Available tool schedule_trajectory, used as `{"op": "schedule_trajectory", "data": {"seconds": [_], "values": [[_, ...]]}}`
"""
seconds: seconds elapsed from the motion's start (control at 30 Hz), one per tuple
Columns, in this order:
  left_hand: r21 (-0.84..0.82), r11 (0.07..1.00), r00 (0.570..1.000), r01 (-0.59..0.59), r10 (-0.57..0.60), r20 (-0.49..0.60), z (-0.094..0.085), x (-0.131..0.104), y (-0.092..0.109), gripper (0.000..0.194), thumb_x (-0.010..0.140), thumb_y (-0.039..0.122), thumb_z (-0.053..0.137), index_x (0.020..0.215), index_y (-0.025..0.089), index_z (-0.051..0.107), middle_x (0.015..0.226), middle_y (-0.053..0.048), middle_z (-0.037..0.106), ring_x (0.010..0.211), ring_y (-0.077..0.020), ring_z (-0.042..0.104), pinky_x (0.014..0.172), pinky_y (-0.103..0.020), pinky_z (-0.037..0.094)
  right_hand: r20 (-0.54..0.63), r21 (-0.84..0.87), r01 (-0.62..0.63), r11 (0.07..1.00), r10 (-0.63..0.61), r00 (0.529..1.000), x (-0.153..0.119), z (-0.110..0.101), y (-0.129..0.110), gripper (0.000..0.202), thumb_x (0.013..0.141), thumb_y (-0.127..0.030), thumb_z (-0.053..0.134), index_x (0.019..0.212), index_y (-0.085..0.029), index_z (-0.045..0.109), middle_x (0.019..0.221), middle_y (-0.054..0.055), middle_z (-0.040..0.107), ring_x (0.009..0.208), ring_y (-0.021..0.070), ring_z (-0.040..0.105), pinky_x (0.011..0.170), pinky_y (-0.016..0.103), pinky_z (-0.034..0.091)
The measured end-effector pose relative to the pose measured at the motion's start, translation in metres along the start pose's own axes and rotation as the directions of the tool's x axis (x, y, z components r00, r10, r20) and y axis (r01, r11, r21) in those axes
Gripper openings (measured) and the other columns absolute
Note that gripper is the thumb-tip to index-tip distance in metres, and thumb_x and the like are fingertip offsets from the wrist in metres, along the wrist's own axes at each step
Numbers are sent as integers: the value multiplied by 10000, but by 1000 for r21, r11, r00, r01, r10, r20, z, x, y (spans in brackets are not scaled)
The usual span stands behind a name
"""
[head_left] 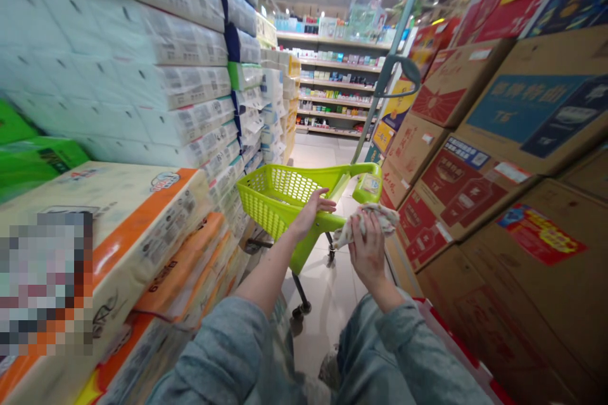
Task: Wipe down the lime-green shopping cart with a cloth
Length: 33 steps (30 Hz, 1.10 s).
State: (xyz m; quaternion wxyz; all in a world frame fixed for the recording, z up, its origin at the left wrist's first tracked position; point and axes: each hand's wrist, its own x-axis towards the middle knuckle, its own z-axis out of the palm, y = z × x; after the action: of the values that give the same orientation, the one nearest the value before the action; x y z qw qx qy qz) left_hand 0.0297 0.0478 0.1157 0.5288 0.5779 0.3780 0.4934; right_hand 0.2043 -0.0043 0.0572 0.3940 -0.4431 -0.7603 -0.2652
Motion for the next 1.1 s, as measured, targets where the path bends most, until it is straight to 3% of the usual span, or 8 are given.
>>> {"op": "schedule_trajectory", "data": {"seconds": [0.2,0.4,0.53,0.63,0.7,0.8,0.9,1.1], "values": [[3,999,998,53,-53,21,7,4,1,509,949,479,139,1279,205,413,1053,-77,639,928,-145,628,838,-291,489,258,-95,225,970,-194,946,36,-13,12,437,916,-207,421,1351,-180,454,1031,133,557,1075,263,471,989,496,353],[57,994,994,92,-94,49,9,7,4,573,942,507,77,1337,208,366,1079,-76,642,867,-137,632,778,-264,497,477,-153,257,954,-156,865,75,-14,-3,318,940,-285,381,1015,-84,616,882,150,620,848,246,552,748,363,403],[296,955,1000,-8,4,15,-7,8,-2,541,960,431,79,1276,203,454,1082,-54,650,931,-135,609,866,-279,461,598,-125,193,973,-82,798,90,-7,-3,346,959,-315,331,879,-110,598,795,130,658,736,212,608,672,306,388],[619,782,994,-77,108,-13,-27,9,-18,526,966,361,108,1088,161,579,1076,-69,645,999,-164,568,935,-321,412,671,-106,153,983,-43,741,95,-7,2,367,972,-342,291,881,-138,583,774,104,671,698,192,634,633,273,387],[832,548,991,-86,131,17,-38,10,-31,487,961,313,153,940,156,614,980,-71,652,961,-184,559,960,-362,372,716,-103,152,983,-33,697,98,-10,7,372,976,-364,277,891,-151,571,756,91,670,692,187,642,618,260,386],[956,272,984,-111,167,67,-45,13,-45,415,954,274,206,876,167,599,925,-74,632,921,-201,543,907,-361,370,752,-90,193,977,-61,656,100,-15,11,347,974,-373,282,945,-156,551,741,83,655,669,186,633,592,257,374],[979,187,984,-79,173,46,-38,15,-47,403,959,263,200,868,171,582,910,-80,620,896,-206,536,859,-352,367,694,-115,245,963,-99,714,93,-11,8,291,964,-310,301,975,-149,543,817,108,636,706,203,607,620,292,368],[981,174,991,-84,120,64,-25,19,-43,356,964,272,229,920,186,572,953,-69,612,929,-196,519,851,-337,338,433,-251,206,946,-80,898,61,19,-4,339,927,-144,286,1174,-117,516,956,143,596,867,245,505,789,396,325]]}}
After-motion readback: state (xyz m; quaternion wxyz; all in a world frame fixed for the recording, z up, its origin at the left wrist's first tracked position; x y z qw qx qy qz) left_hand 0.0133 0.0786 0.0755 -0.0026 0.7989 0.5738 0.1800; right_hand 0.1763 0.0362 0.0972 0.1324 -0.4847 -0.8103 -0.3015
